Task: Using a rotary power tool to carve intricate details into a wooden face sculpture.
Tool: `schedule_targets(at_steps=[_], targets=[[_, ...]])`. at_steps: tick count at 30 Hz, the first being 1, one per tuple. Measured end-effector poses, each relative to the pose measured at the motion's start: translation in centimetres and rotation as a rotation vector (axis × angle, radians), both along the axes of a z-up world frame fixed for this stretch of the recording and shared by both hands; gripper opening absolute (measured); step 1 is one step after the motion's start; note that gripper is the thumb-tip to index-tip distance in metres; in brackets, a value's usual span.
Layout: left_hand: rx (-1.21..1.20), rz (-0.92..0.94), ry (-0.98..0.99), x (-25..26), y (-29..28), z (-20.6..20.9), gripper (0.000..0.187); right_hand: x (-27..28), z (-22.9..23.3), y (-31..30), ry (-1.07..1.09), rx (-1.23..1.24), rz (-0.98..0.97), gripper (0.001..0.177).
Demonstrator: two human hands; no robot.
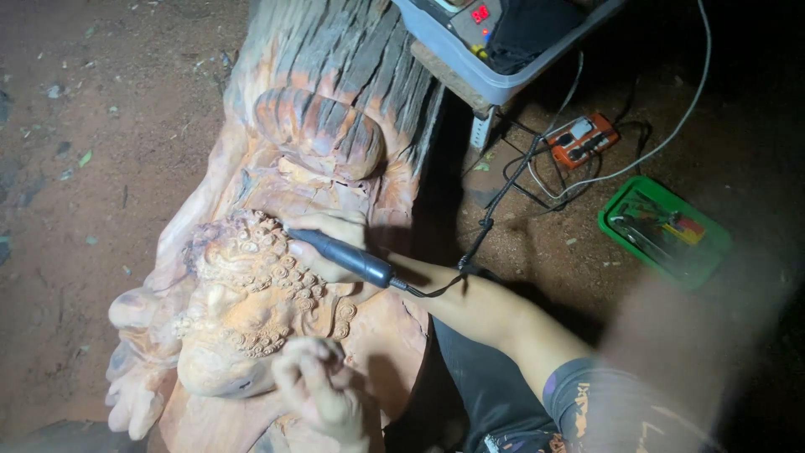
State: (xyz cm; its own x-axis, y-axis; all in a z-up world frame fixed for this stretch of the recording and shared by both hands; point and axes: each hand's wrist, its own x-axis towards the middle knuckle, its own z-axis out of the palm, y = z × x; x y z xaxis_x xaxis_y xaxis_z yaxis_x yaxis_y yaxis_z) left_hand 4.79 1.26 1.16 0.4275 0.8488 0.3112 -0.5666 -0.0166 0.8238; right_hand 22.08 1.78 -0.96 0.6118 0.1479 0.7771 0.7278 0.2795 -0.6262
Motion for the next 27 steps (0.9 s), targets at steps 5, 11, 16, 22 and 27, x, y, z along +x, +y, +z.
schedule_targets(at_steps=[5, 11, 16, 22, 27], targets=[[-0.445, -0.266, 0.244, 2.4, 2.2, -1.5, 0.020, -1.2, 0.0, 0.0, 0.008, 0.004, 0.010, 0.025], [-0.619, -0.304, 0.153, 4.1, 2.2, -4.3, 0.037, -2.3, -0.4, 0.3, 0.039, 0.081, 0.100, 0.029], [-0.615, -0.440, -0.018, 4.6, 3.3, -4.1, 0.036, -2.8, 0.4, -0.1, -0.080, -0.023, 0.061, 0.032], [-0.685, -0.430, -0.143, 5.2, 4.7, -4.8, 0.020, -3.3, -0.3, -0.4, -0.143, -0.122, 0.203, 0.029], [-0.712, -0.338, -0.156, 5.8, 5.5, -8.5, 0.015, -3.3, -1.1, 0.4, -0.135, -0.175, 0.263, 0.031]])
